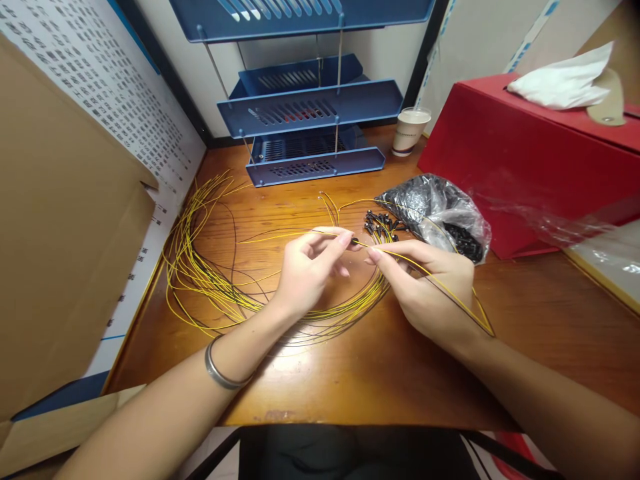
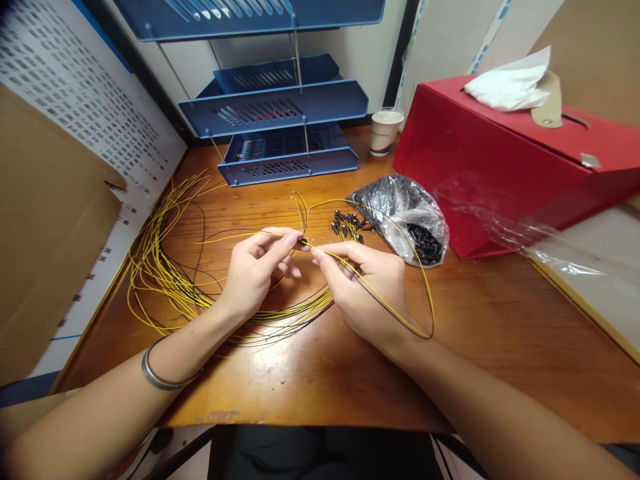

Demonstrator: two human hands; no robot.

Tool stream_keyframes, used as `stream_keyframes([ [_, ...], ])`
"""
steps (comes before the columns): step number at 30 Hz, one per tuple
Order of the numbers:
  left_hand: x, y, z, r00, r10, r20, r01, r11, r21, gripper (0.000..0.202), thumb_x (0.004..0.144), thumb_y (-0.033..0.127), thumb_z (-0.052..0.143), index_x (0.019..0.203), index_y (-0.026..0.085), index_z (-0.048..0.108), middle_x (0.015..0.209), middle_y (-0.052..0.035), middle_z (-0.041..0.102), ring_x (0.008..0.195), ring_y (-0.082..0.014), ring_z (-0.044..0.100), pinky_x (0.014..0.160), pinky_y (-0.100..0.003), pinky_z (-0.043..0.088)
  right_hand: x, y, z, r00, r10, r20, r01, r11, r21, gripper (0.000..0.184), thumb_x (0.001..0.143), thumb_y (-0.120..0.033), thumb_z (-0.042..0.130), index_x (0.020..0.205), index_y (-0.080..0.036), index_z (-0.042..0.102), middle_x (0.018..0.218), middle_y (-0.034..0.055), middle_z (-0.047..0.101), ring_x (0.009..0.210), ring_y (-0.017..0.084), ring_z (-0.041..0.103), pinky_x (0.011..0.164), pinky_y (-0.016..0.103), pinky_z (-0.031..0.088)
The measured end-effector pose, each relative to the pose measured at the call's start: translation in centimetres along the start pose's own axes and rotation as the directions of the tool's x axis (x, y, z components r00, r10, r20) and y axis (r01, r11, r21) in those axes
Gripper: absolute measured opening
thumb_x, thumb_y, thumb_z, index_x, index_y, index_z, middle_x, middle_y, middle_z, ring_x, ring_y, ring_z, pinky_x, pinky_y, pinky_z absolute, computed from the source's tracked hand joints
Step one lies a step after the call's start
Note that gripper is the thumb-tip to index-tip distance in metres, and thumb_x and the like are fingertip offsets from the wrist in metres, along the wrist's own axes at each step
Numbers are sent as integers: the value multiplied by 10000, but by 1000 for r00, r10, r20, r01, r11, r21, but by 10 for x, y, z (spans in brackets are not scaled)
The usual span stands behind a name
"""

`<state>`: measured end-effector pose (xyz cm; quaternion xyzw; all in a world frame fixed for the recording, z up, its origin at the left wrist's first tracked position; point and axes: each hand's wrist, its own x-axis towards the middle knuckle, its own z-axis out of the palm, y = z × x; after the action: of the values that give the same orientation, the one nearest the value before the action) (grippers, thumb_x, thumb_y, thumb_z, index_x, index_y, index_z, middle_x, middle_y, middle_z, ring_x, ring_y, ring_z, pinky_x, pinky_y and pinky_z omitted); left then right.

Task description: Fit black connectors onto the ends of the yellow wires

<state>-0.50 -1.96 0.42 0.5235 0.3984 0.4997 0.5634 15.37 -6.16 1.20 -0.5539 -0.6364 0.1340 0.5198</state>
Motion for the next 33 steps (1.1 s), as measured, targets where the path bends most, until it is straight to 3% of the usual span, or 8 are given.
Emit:
stream_keyframes([
  [9, 2, -3, -2, 997, -78, 21, 78, 997, -20, 297, 798, 373, 768, 923, 123, 669, 854, -84, 776, 486, -104, 646, 500, -210, 503, -2, 3, 2, 998, 54, 24, -54, 999, 2, 102, 835, -195, 713, 851, -238, 805, 806, 18, 784, 640, 167, 699, 494, 243, 473],
  [23, 2, -4, -3, 997, -72, 6, 72, 997, 20, 276, 813, 369, 755, 915, 123, 680, 868, -86, 777, 497, -110, 652, 498, -214, 494, -1, 0, 1, 997, 72, 31, -73, 997, 20, 79, 831, -212, 726, 873, -227, 792, 836, 26, 784, 643, 164, 695, 474, 242, 468],
  [29, 1, -3, -1, 997, -52, 59, 51, 998, 25, 243, 792, 337, 779, 877, 119, 713, 784, -70, 765, 497, -116, 646, 476, -215, 492, 0, 5, 4, 999, 12, 35, -12, 1000, 13, 93, 856, -201, 702, 884, -221, 789, 861, 27, 788, 664, 163, 703, 524, 248, 495],
  [33, 0, 0, 1, 996, -56, 74, 56, 998, -6, 235, 777, 317, 793, 869, 118, 708, 784, -74, 765, 501, -114, 644, 474, -212, 495, 1, 6, 2, 998, 39, 58, -38, 999, -10, 109, 873, -211, 687, 917, -215, 786, 856, 27, 786, 630, 155, 683, 508, 254, 472],
])
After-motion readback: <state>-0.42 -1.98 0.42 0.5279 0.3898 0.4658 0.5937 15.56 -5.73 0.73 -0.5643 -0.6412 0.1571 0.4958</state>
